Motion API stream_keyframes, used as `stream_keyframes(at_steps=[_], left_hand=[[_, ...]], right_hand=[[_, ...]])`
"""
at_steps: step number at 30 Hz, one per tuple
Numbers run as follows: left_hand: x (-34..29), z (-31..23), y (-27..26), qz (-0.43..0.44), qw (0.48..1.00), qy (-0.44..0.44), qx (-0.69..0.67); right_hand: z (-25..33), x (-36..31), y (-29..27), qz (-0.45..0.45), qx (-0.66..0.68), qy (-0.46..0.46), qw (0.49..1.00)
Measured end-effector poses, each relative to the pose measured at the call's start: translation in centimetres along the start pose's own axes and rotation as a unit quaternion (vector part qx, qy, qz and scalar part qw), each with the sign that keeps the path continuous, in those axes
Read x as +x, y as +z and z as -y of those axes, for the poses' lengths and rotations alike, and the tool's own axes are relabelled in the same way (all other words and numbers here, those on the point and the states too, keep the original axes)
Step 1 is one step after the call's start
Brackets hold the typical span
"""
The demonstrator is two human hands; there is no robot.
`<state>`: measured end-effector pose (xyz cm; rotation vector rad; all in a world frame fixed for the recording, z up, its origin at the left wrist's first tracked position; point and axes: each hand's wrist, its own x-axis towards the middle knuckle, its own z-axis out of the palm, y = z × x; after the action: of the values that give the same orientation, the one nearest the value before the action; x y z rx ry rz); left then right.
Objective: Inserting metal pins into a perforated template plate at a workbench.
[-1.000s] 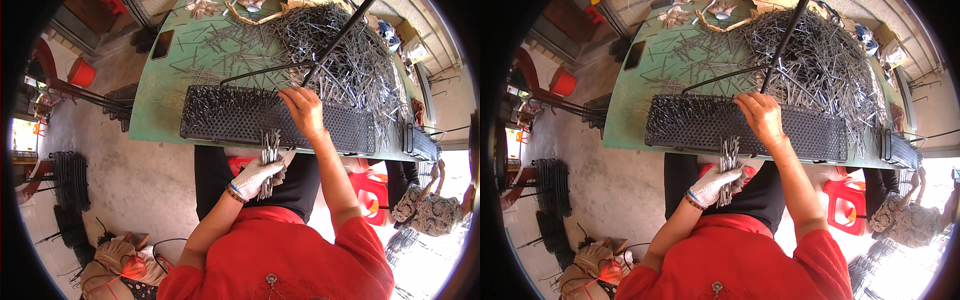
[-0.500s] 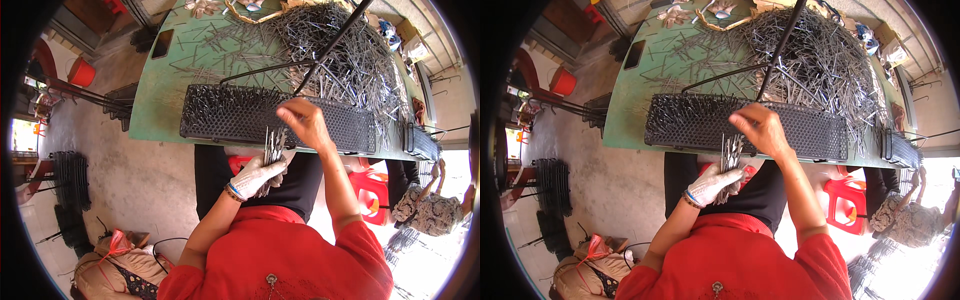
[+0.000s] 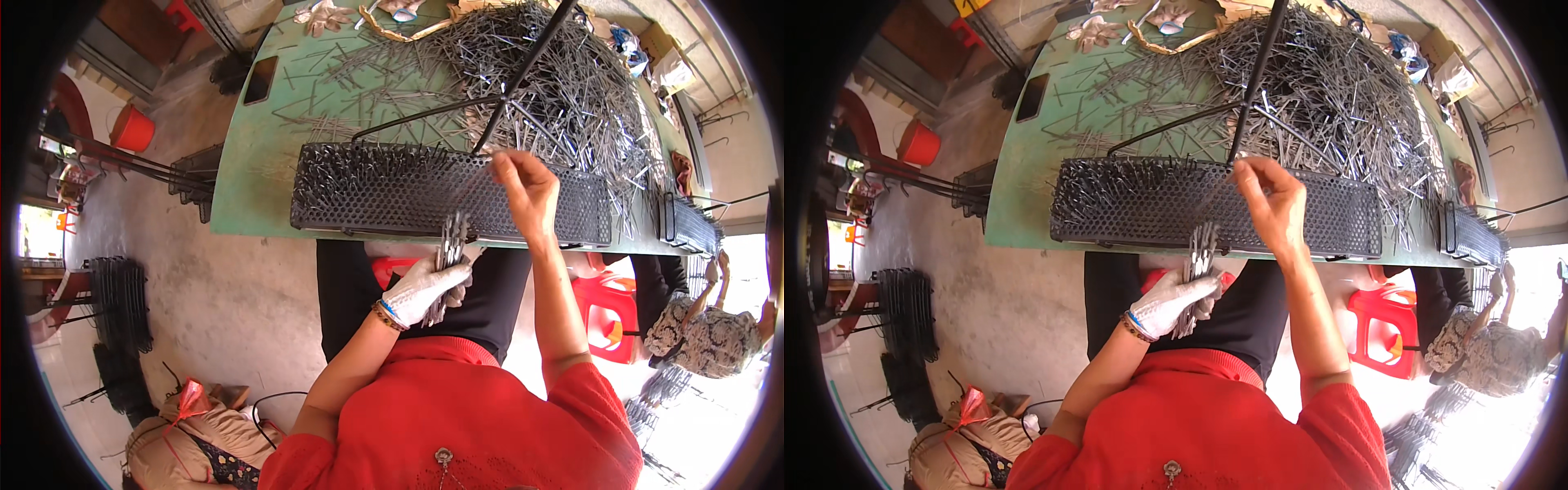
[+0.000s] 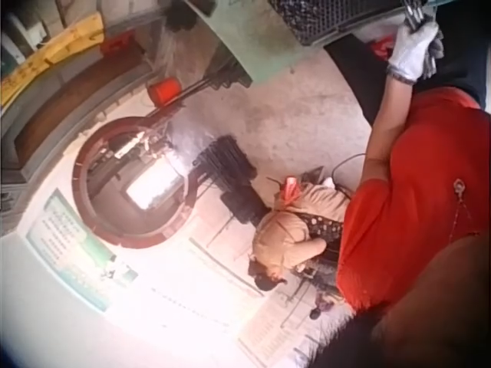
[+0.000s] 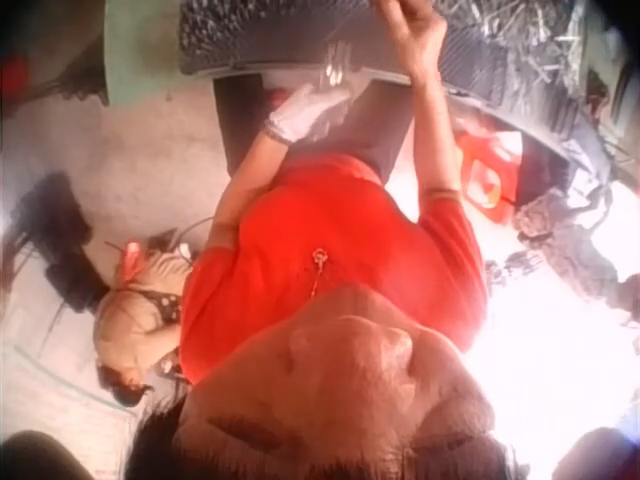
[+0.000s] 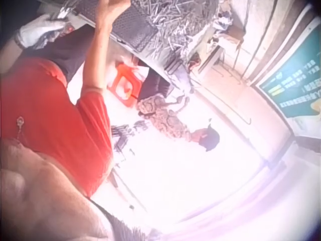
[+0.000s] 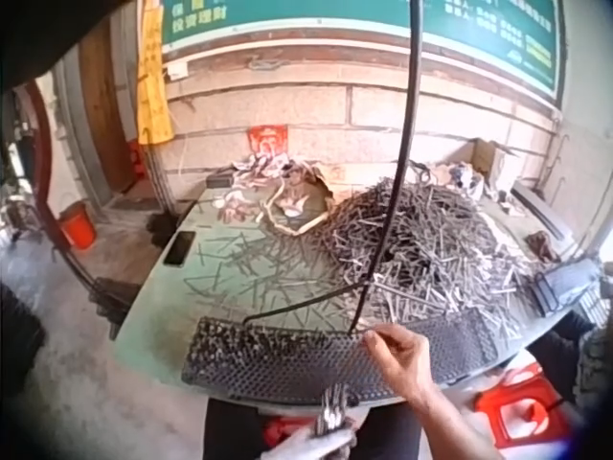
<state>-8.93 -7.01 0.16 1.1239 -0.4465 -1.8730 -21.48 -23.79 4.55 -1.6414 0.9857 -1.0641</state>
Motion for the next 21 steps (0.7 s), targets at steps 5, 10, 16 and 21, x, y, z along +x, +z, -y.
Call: stream_keyframes(at_steps=[5, 10, 16, 21], left_hand=[[1.2, 0.9, -0.3, -0.008, 0.996, 0.024, -0.087], [1.2, 1.4, -0.4, -0.009, 0.996, 0.029, -0.089], [1.3, 1.3, -0.8, -0.007, 0.994, 0.004, -0.111], [1.0, 0.9, -0.1, -0.012, 0.986, -0.009, -0.166]], right_hand=[[-0.6, 1.8, 0.3, -0.091, -0.144, -0.13, 0.977], [-1.4, 2.3, 0.7, -0.083, -0.175, -0.174, 0.966], [-1.5, 2.3, 0.8, -0.08, -0.175, -0.181, 0.964], [-2.1, 2.0, 1.3, -0.068, -0.204, -0.175, 0.961]])
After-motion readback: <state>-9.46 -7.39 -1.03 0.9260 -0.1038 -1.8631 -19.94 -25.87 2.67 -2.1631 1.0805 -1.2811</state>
